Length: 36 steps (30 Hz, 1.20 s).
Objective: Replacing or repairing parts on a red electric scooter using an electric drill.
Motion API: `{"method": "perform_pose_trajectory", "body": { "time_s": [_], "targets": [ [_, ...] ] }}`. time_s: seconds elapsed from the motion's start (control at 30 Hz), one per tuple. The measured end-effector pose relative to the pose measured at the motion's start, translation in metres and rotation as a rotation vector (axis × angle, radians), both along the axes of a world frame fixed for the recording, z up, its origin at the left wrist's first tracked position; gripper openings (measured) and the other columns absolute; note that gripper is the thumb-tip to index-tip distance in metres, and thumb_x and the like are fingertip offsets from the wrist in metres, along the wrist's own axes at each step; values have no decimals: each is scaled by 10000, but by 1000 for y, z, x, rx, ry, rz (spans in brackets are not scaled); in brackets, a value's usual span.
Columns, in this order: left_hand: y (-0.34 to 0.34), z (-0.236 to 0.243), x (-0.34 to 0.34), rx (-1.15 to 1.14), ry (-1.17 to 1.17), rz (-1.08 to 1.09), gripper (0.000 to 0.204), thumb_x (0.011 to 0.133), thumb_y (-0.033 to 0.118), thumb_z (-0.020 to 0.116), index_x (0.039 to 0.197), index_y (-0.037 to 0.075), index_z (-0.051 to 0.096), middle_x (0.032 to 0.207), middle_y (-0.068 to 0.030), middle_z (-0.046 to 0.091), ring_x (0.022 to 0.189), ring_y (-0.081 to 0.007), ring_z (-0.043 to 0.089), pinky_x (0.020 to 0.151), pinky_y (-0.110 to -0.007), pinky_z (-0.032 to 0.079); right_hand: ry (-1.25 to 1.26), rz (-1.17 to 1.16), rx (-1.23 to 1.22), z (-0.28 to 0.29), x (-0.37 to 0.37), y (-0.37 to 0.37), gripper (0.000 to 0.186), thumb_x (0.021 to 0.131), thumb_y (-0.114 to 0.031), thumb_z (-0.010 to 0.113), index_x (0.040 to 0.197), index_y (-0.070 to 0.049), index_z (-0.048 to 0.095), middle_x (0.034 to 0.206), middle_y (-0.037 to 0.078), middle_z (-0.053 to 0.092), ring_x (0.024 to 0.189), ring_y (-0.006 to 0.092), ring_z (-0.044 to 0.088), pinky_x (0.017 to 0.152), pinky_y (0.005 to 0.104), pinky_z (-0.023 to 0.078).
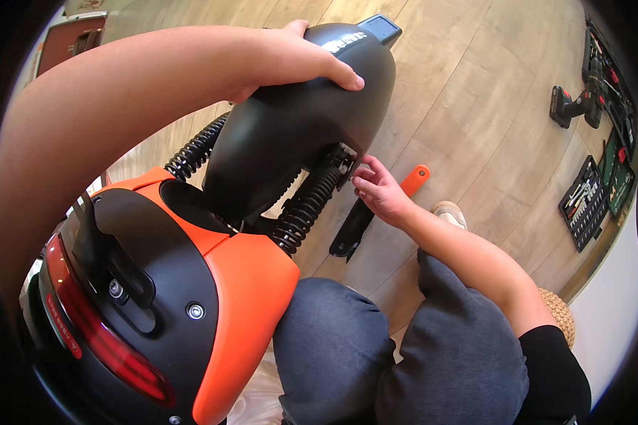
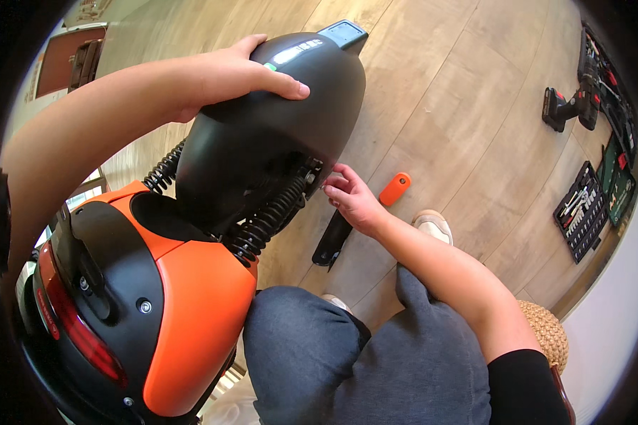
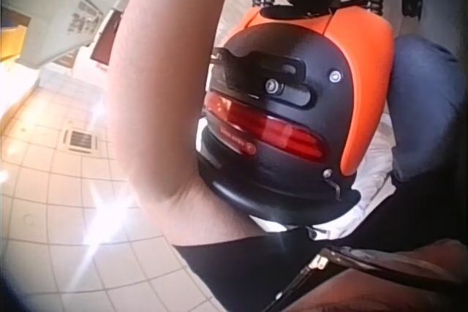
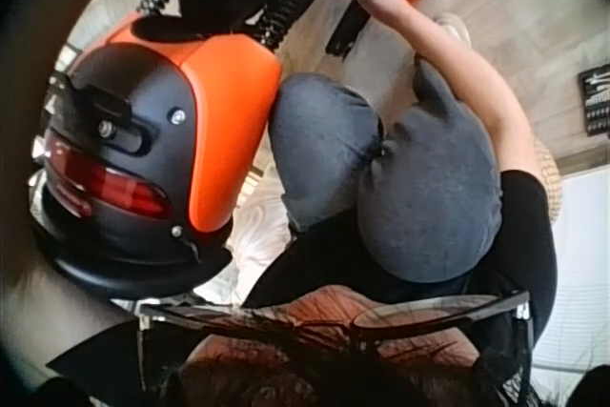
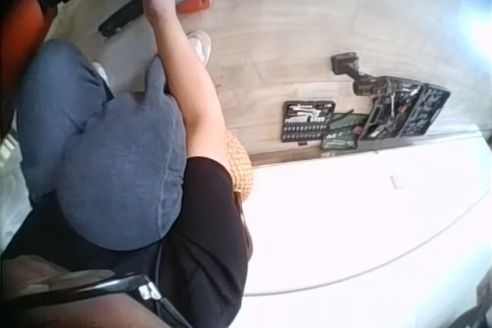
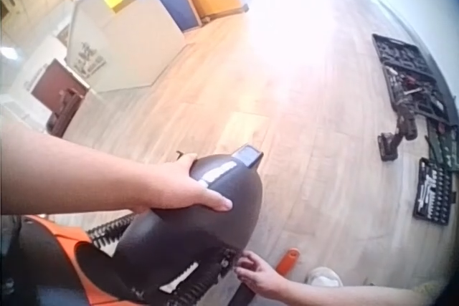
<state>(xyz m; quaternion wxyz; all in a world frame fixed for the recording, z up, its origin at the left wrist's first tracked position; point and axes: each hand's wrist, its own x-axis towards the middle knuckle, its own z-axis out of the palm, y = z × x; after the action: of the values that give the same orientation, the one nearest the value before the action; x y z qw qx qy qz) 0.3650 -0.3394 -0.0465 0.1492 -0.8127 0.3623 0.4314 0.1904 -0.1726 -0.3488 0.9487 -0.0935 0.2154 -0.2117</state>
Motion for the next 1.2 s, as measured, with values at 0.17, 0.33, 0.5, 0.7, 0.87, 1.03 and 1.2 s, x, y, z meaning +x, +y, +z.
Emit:
{"method": "perform_pose_trajectory", "body": {
  "time_s": [0.17, 0.33, 0.5, 0.7, 0.87, 1.03, 1.2],
  "targets": [
    [-1, -3, 3, -18, 40, 8, 1175, 721, 469, 878, 1616, 63, 234, 1445, -260, 524, 1240, -362, 622, 1037, -454, 527, -27, 6, 11, 4, 0, 3, 527, 973, -67, 711, 1427, -170, 463, 1096, -16, 577, 974, 85, 536, 832, 267, 430],
    [-5, -4, 5, -18, 32, 82, 1195, 729, 493, 883, 1619, 45, 224, 1462, -267, 517, 1263, -365, 615, 1048, -458, 522, 1, -17, -40, 4, 2, 3, 584, 961, -71, 716, 1468, -125, 430, 1114, 0, 608, 946, 82, 544, 796, 249, 427],
    [-22, 14, 13, 63, 179, 116, 1147, 769, 604, 822, 1604, 42, 271, 1445, -261, 547, 1250, -364, 631, 1046, -464, 520, 44, -89, -124, 10, 8, -27, 522, 989, -99, 681, 1475, -115, 489, 1171, -17, 634, 940, 59, 533, 789, 232, 421],
    [-29, 0, -4, 205, 264, 52, 1094, 816, 649, 752, 1595, 43, 280, 1449, -256, 537, 1246, -363, 624, 1068, -445, 489, 148, 62, -137, 5, -2, -55, 636, 1001, -67, 665, 1562, -97, 367, 1217, 14, 564, 1030, 99, 551, 874, 284, 470],
    [-25, -16, -29, 231, 229, 10, 1086, 852, 640, 721, 1607, 32, 233, 1505, -251, 468, 1301, -366, 571, 1106, -439, 445, 58, 42, -143, 0, 4, -48, 543, 994, -68, 682, 1475, -93, 432, 1151, 2, 564, 1013, 97, 552, 865, 278, 469],
    [-26, -11, -37, 219, 163, -13, 1078, 888, 632, 690, 1620, 20, 187, 1562, -247, 400, 1356, -368, 518, 1143, -433, 400, 58, 60, -262, -6, -6, -39, 438, 984, -64, 698, 1378, -83, 508, 1142, 2, 594, 1016, 99, 577, 874, 267, 479],
    [-25, 1, -32, 194, 90, -18, 1071, 924, 623, 659, 1632, 9, 141, 1618, -242, 332, 1411, -371, 465, 1181, -428, 356, 172, 33, -429, -12, -5, -29, 390, 954, -53, 725, 1305, -6, 563, 1100, 31, 651, 1054, 124, 614, 957, 290, 505]
  ]
}}
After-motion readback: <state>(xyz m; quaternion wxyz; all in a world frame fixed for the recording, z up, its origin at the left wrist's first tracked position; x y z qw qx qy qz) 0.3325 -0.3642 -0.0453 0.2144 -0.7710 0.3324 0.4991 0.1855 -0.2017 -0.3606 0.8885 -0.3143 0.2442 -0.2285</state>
